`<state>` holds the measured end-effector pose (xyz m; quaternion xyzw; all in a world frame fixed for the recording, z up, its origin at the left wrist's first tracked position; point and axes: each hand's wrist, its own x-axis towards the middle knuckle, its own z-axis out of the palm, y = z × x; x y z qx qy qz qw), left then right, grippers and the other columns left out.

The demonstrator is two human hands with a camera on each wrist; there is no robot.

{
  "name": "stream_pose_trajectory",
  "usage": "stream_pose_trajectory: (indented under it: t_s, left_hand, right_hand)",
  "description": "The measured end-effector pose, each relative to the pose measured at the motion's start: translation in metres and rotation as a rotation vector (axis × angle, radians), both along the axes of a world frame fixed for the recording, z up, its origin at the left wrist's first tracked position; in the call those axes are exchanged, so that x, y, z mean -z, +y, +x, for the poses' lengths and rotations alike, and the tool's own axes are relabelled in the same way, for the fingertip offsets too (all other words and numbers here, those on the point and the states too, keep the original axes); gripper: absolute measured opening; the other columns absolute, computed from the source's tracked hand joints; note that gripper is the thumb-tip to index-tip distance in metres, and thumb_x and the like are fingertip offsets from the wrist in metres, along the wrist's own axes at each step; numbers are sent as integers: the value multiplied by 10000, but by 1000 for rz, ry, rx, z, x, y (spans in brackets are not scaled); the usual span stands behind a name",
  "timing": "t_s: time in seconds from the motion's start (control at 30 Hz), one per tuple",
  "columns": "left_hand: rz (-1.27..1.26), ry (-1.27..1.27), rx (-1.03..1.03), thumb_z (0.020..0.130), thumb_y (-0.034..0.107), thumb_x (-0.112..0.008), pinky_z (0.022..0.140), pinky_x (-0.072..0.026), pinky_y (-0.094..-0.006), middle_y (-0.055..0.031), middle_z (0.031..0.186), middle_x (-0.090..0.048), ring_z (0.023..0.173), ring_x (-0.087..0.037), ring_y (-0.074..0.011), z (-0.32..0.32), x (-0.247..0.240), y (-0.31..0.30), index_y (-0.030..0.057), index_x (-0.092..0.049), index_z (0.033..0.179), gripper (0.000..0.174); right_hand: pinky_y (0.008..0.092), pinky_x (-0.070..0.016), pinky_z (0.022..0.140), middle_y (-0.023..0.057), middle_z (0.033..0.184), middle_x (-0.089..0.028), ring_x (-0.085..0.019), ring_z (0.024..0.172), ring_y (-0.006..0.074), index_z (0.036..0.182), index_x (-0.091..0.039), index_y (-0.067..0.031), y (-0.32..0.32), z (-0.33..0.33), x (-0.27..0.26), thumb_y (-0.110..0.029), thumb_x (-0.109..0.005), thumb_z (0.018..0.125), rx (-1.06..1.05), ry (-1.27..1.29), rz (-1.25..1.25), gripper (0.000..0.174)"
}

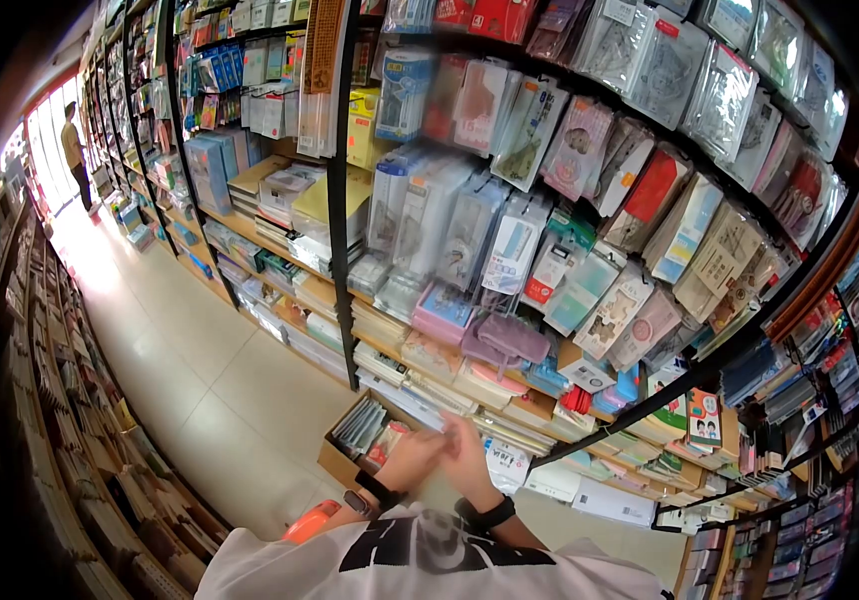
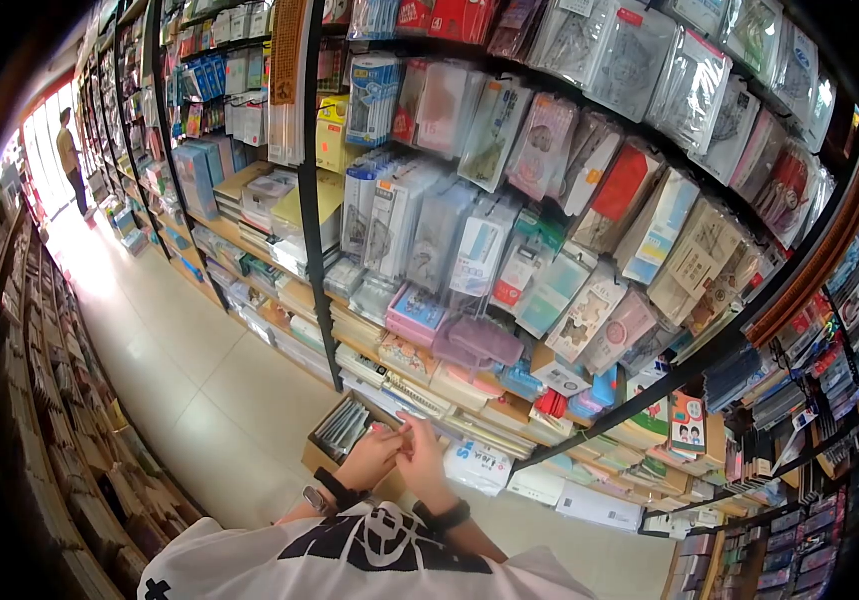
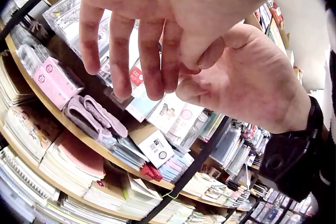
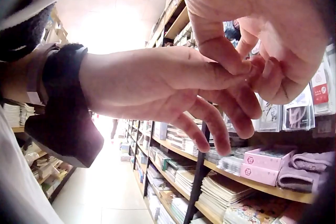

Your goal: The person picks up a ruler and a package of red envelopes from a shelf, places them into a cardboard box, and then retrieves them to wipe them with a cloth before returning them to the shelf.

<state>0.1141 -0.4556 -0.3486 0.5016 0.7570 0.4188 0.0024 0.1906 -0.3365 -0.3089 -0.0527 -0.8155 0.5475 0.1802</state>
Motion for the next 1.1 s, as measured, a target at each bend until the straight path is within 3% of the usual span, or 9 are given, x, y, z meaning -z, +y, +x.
stream_pose_trajectory:
  t_s: [0.47, 0.77, 0.87, 1.03, 1.1]
  left_hand:
    - [9, -1, 18, 719, 95, -587, 732, -467, -406, -110, 906, -616, 845, -599, -305, 2, -2, -1, 46, -603, 1041, 326]
    - [6, -41, 12, 722, 91, -582, 724, -468, -405, -117, 891, -607, 832, -595, -306, 3, -4, -2, 60, -570, 1183, 462]
    - [9, -34, 9, 722, 94, -583, 730, -468, -405, -122, 899, -605, 839, -592, -310, 4, -5, -3, 56, -582, 1152, 432]
    - [8, -8, -14, 717, 103, -583, 726, -465, -405, -122, 884, -586, 845, -584, -316, 6, -5, -4, 43, -587, 949, 240]
    - [-2, -33, -22, 750, 90, -561, 741, -465, -408, -134, 900, -604, 858, -586, -327, 7, -6, -4, 46, -590, 933, 191]
  right_hand:
    - [233, -448, 649, 79, 1007, -484, -512, 760, 128, 1257, -475, -70, -3, 4, -1, 137, -512, 696, 27, 45, 13, 599]
    - [245, -433, 639, 84, 985, -495, -493, 732, 141, 1213, -512, -78, -3, 4, 1, 103, -565, 668, 78, 80, 79, 577]
    - [255, -431, 651, 87, 981, -501, -482, 733, 153, 1205, -514, -79, -5, 7, -6, 99, -573, 646, 84, 67, 77, 590]
    - [256, -429, 667, 86, 1005, -505, -475, 736, 156, 1210, -515, -85, -6, 8, -11, 92, -577, 634, 78, 54, 73, 606]
    - [255, -428, 667, 86, 1011, -506, -473, 734, 155, 1212, -515, -87, -6, 8, -9, 91, -577, 634, 82, 67, 85, 608]
